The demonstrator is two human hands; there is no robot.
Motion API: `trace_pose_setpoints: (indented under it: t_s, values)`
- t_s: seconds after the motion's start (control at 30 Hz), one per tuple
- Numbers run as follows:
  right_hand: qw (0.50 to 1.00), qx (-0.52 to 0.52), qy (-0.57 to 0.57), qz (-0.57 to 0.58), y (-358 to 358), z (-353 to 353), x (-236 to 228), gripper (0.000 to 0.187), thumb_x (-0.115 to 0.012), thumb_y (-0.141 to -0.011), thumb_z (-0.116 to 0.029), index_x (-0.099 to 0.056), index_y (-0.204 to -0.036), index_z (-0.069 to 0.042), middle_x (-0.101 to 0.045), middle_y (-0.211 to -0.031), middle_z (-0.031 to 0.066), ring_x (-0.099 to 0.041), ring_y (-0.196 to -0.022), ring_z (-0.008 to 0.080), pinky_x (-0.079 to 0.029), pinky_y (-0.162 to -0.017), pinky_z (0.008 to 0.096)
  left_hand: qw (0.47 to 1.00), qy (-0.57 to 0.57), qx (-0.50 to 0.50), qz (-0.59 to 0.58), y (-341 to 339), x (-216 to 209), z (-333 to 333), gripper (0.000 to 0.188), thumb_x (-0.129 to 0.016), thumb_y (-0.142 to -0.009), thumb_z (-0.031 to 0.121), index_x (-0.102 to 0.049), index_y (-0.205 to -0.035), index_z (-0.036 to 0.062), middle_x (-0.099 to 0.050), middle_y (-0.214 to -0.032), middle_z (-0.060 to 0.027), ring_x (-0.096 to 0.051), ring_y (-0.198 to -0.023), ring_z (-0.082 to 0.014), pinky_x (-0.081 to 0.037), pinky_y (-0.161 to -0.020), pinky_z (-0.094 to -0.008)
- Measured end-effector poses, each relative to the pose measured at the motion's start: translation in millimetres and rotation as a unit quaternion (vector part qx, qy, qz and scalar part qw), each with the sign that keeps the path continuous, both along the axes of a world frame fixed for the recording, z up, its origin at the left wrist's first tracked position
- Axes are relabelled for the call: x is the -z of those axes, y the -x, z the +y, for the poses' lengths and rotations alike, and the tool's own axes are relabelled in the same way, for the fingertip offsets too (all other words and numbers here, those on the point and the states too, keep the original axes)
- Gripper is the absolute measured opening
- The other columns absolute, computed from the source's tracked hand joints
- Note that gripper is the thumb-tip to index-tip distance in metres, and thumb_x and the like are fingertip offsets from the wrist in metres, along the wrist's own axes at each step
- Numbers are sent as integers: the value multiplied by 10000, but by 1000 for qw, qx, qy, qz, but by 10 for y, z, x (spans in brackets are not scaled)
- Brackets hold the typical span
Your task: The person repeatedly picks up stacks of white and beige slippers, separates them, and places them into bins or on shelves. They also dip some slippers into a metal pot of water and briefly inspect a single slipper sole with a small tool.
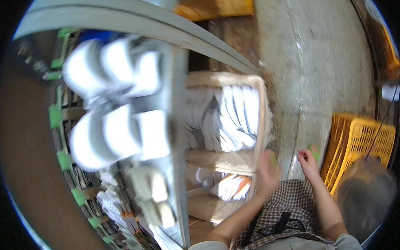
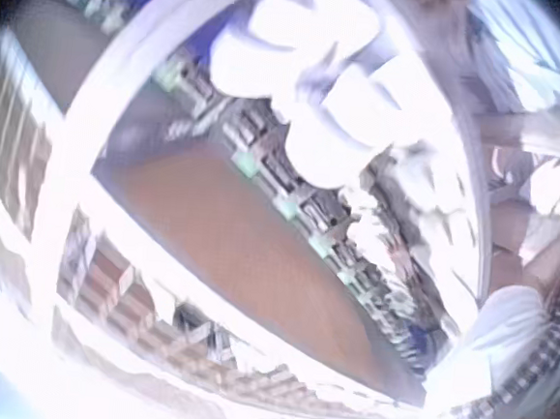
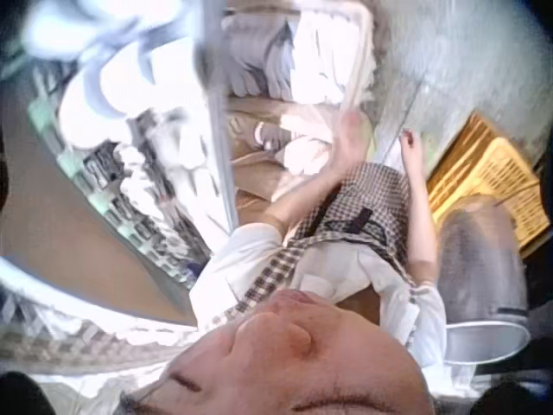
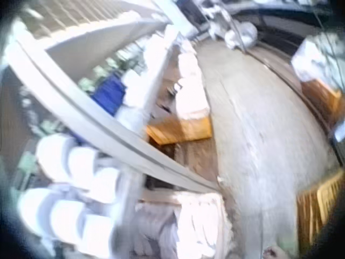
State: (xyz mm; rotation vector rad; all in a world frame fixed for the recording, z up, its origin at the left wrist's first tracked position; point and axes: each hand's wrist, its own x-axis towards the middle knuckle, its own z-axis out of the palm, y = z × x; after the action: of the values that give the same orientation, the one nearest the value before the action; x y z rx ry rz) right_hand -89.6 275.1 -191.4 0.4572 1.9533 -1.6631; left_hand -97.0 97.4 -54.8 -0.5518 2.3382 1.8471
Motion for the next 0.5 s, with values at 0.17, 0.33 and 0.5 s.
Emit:
trace_pose_setpoints:
  t_s: [0.17, 0.33, 0.5]
  values:
    - [993, -42, -36, 101, 456, 158, -389, 189, -605, -819, -115, -578, -958, 10, -608, -829, 92, -576, -758, 177, -468, -711, 302, 905, -35, 262, 334, -10, -2193, 30, 505, -669, -762, 25, -501, -1238, 44, -537, -1226, -166, -524, -1150, -300, -417, -966, -389]
    - [986, -99, -61, 116, 563, 340, -466, 174, -619, -798, -131, -579, -895, 8, -611, -797, 112, -589, -762, 197, -470, -706, 328, 882, 63, -243, 399, -1, -2909, -1677, 515, -569, -859, 51, -309, -1303, 71, -436, -1241, -148, -560, -1015, -269, -495, -804, -348]
    - [976, -152, -106, 116, 375, 364, -843, 159, -627, -791, -128, -571, -860, 3, -615, -790, 120, -600, -766, 214, -475, -720, 335, 733, 144, -629, 216, -445, -2404, -4483, 561, -616, -840, 231, -377, -1318, 61, -473, -1246, -159, -481, -1139, -288, -437, -881, -423]
